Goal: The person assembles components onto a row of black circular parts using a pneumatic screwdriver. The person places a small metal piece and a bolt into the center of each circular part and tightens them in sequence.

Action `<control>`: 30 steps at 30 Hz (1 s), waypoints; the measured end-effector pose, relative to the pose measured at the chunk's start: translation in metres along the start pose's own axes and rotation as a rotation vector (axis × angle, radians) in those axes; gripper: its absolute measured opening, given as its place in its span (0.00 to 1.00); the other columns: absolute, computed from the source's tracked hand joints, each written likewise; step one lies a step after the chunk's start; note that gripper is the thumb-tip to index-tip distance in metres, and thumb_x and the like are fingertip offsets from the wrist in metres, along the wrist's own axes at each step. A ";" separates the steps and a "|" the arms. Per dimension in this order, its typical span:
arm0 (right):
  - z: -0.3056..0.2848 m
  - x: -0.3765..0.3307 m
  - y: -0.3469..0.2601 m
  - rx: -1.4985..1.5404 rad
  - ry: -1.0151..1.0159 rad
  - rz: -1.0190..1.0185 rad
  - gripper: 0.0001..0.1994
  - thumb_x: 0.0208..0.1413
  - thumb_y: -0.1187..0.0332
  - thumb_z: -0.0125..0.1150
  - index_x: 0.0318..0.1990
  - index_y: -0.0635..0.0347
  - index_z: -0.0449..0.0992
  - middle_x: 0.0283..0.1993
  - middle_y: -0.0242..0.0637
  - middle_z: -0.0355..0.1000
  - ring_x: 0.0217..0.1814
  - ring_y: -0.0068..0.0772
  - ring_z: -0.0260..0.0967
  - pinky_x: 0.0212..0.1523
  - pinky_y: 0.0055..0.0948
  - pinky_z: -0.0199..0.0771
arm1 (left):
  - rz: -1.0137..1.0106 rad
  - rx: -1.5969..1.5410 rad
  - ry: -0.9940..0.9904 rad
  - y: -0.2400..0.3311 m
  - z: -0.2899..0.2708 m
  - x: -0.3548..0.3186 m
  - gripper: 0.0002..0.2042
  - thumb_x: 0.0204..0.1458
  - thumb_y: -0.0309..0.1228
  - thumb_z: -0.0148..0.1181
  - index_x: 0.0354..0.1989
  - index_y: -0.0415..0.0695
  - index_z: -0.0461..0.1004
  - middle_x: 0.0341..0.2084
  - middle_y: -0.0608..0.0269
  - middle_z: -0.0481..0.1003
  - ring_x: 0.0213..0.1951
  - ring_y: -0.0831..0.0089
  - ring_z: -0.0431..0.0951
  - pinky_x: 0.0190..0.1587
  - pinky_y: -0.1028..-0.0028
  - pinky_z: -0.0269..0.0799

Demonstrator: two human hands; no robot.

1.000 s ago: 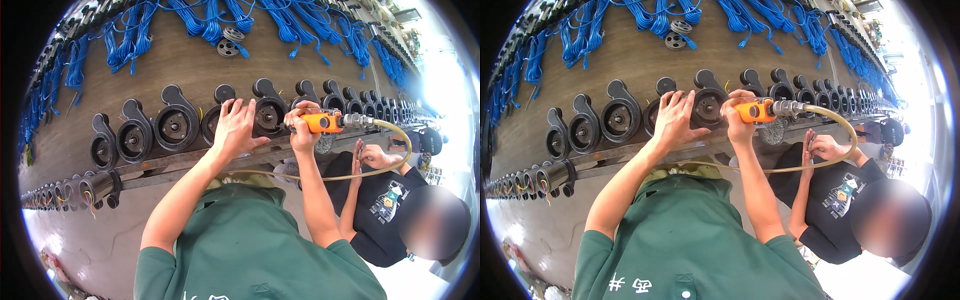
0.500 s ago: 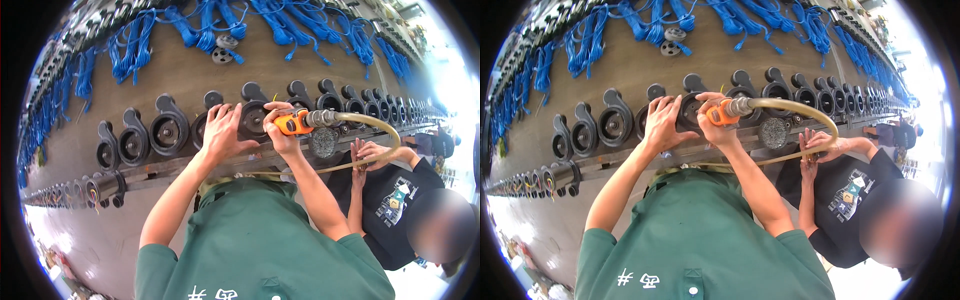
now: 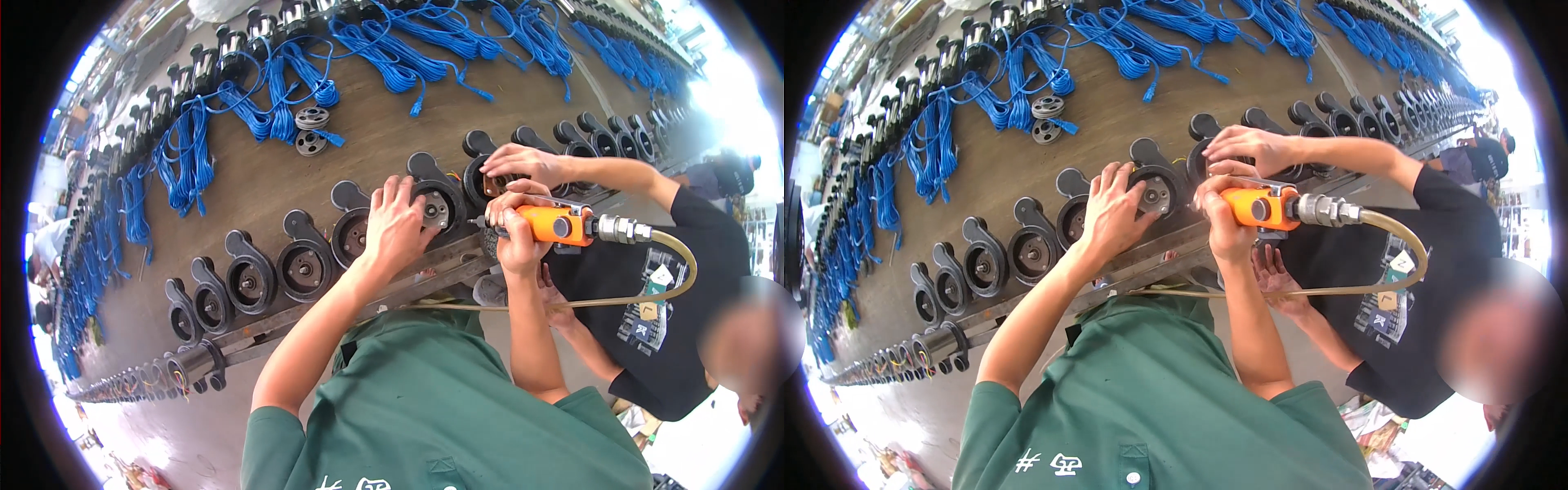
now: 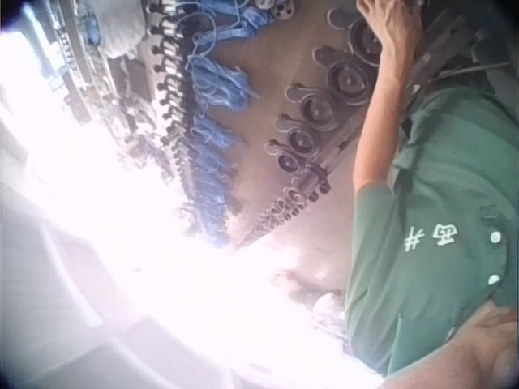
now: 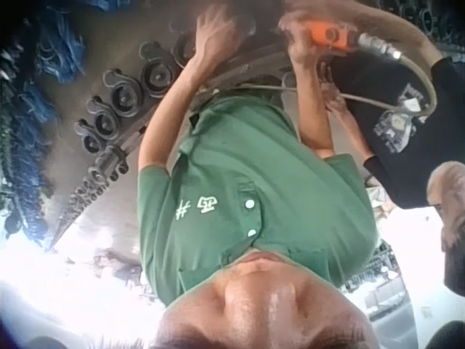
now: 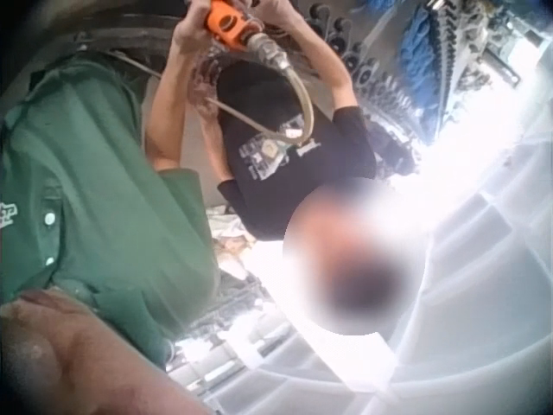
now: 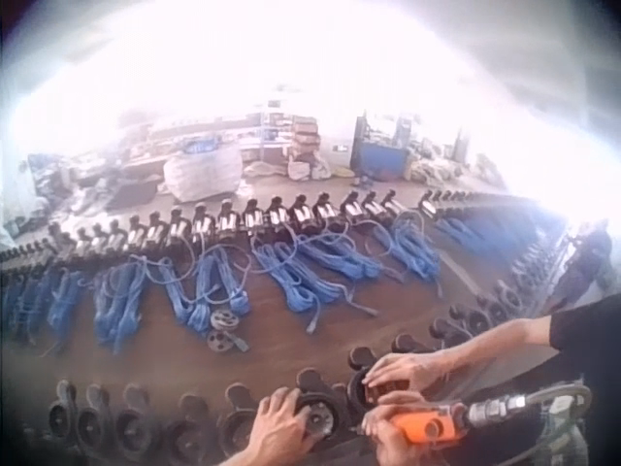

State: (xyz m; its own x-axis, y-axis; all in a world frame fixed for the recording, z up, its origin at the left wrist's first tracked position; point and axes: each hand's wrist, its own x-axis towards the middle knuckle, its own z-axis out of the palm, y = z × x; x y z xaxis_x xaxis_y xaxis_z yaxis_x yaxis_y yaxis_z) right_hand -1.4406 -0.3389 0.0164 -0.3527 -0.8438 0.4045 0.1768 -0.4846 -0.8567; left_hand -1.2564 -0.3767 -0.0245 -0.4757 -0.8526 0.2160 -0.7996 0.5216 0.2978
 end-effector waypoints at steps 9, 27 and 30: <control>-0.014 0.011 0.016 -0.064 -0.063 0.024 0.06 0.50 0.79 0.49 0.37 0.70 0.67 0.26 0.39 0.66 0.25 0.27 0.65 0.32 0.27 0.71 | 0.064 0.013 -0.118 -0.007 -0.022 0.017 0.23 0.40 0.38 0.73 0.46 0.44 0.81 0.60 0.44 0.67 0.63 0.47 0.61 0.64 0.54 0.59; 0.000 0.019 0.083 0.096 -0.141 0.202 0.08 0.52 0.81 0.56 0.40 0.67 0.71 0.41 0.34 0.72 0.33 0.16 0.71 0.34 0.17 0.71 | -0.097 0.142 -0.238 -0.008 0.004 0.035 0.28 0.32 0.48 0.75 0.48 0.57 0.82 0.35 0.61 0.78 0.48 0.59 0.72 0.49 0.58 0.65; 0.000 0.013 0.096 0.051 -0.137 0.207 0.08 0.52 0.81 0.56 0.40 0.66 0.72 0.42 0.34 0.71 0.32 0.15 0.70 0.33 0.17 0.70 | -0.087 0.143 -0.224 -0.012 0.013 0.035 0.25 0.33 0.48 0.74 0.44 0.55 0.84 0.33 0.62 0.77 0.45 0.60 0.72 0.47 0.59 0.66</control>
State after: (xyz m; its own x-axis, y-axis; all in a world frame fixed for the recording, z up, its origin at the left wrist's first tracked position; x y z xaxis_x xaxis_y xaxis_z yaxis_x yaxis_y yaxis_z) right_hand -1.4283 -0.3964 -0.0605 -0.1774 -0.9480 0.2643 0.2795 -0.3060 -0.9101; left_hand -1.2683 -0.4129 -0.0322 -0.4594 -0.8880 -0.0204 -0.8770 0.4499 0.1688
